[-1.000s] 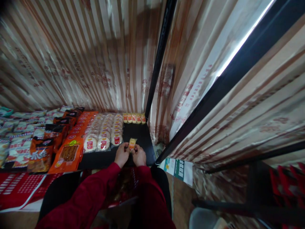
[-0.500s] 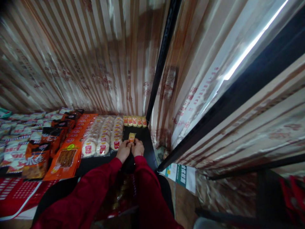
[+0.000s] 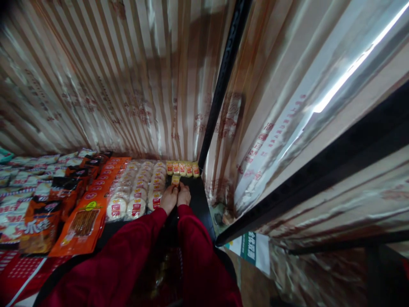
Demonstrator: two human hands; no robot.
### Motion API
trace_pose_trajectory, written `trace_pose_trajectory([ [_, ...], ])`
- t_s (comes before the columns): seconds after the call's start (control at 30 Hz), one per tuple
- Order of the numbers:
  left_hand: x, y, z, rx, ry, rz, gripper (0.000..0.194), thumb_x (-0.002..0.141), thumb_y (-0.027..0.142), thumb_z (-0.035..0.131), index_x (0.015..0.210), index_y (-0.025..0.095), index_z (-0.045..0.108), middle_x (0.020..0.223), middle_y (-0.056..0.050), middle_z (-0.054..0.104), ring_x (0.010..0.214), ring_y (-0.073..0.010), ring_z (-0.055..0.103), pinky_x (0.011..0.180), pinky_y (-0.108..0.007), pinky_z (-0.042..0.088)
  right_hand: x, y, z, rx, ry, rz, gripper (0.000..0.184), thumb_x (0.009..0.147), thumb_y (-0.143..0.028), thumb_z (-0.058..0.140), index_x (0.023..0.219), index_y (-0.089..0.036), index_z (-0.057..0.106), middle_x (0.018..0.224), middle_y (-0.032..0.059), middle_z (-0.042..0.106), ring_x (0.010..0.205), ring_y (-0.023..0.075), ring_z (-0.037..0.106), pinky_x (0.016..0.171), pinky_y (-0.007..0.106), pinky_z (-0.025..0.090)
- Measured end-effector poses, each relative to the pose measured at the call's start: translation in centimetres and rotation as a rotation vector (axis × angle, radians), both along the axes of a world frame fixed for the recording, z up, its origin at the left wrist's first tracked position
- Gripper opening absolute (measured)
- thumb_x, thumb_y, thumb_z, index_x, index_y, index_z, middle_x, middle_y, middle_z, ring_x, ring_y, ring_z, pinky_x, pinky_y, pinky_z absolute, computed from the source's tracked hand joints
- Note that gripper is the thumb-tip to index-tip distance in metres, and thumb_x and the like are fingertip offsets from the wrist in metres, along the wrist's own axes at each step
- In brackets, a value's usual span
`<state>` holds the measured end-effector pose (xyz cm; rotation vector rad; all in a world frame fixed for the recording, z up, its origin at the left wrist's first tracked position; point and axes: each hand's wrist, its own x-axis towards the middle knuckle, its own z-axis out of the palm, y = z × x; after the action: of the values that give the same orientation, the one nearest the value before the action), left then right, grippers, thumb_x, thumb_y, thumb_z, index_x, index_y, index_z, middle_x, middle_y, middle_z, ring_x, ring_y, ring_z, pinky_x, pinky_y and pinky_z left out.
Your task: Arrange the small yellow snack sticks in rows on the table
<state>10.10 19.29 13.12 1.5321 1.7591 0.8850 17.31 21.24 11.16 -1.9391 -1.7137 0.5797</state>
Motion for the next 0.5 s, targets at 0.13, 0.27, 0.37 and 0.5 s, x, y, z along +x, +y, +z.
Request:
trace_pose_trajectory([
  [0.13,0.0,1.2,-0.3,0.002,0.016,0.014,0.036,0.085,0.019,0.034,0.111,0.013,0.057,0.12,-0.012,0.057,0.116,-0.0179,0.049,0.101,-0.029,0.035,-0.4,1.3,0.2,0.005,-0.006,0.018,0.036,0.078,-0.017,0.046,0.111,-0.021,0.061,0.087,0.0071,0.064,0.082,0.0162,0.057,0.072,0.022,0.041],
  [0.27,0.0,2.0,0.3,-0.036,0.055,-0.001,0.038,0.084,0.017,0.032,0.113,0.01,0.056,0.123,-0.014,0.055,0.121,-0.0179,0.044,0.104,-0.028,0.031,-0.8,2.4,0.6,0.032,0.016,0.084,0.035,0.075,-0.011,0.045,0.101,-0.02,0.066,0.095,0.0088,0.065,0.088,0.0185,0.057,0.077,0.025,0.042],
  [0.37,0.7,2.5,1.6,-0.046,0.081,-0.012,0.039,0.083,0.012,0.031,0.112,0.009,0.057,0.124,-0.015,0.054,0.125,-0.0207,0.041,0.107,-0.031,0.028,-0.9,3.3,0.2,0.057,0.039,0.104,0.036,0.075,-0.01,0.043,0.102,-0.02,0.065,0.1,0.0092,0.065,0.094,0.0202,0.057,0.08,0.027,0.043],
  [0.5,2.2,2.8,3.3,-0.071,0.059,0.009,0.045,0.076,0.003,0.034,0.114,0.013,0.057,0.128,-0.015,0.052,0.127,-0.0208,0.038,0.109,-0.033,0.023,-0.9,4.5,-1.4,0.081,0.023,0.077,0.038,0.08,-0.011,0.041,0.113,-0.014,0.059,0.106,0.0126,0.064,0.095,0.0191,0.057,0.08,0.024,0.043],
])
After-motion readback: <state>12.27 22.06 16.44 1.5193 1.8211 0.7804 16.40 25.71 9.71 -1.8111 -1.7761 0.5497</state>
